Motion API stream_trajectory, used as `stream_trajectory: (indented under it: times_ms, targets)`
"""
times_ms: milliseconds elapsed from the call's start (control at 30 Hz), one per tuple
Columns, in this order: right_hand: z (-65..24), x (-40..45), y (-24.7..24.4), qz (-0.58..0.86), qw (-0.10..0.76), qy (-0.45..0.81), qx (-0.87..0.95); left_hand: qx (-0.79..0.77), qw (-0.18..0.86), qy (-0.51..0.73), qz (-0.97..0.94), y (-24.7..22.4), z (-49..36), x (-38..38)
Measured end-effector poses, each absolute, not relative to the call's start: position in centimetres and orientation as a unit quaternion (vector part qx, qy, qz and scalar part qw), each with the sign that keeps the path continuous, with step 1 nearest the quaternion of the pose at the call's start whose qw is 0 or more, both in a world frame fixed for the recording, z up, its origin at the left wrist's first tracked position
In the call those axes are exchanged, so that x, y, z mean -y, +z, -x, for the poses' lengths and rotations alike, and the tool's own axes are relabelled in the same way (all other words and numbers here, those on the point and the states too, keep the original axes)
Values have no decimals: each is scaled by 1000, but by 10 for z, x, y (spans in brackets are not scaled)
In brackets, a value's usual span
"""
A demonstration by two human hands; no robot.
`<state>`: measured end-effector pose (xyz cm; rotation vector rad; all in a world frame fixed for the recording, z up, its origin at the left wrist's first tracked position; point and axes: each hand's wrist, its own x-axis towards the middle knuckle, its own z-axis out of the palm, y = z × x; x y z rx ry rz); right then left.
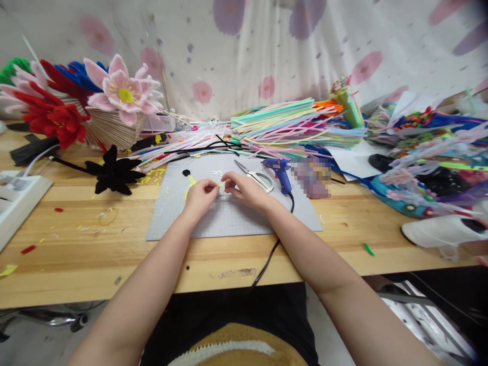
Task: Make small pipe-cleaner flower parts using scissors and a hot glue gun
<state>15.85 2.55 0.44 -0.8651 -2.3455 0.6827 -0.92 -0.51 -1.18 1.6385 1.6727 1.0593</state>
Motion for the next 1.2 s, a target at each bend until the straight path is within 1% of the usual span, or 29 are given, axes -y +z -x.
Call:
stream_trajectory:
  times_ms: [200,800,1200]
  targets:
    - [-155,-26,5,322,266,219,882,-606,292,377,-637,-13,8,4]
    - [-156,-27,6,311,266,210,888,-602,237,343,-681,-7,8,8]
    - [-158,-29,7,320,268,220,882,-570,264,347,-697,-11,10,6]
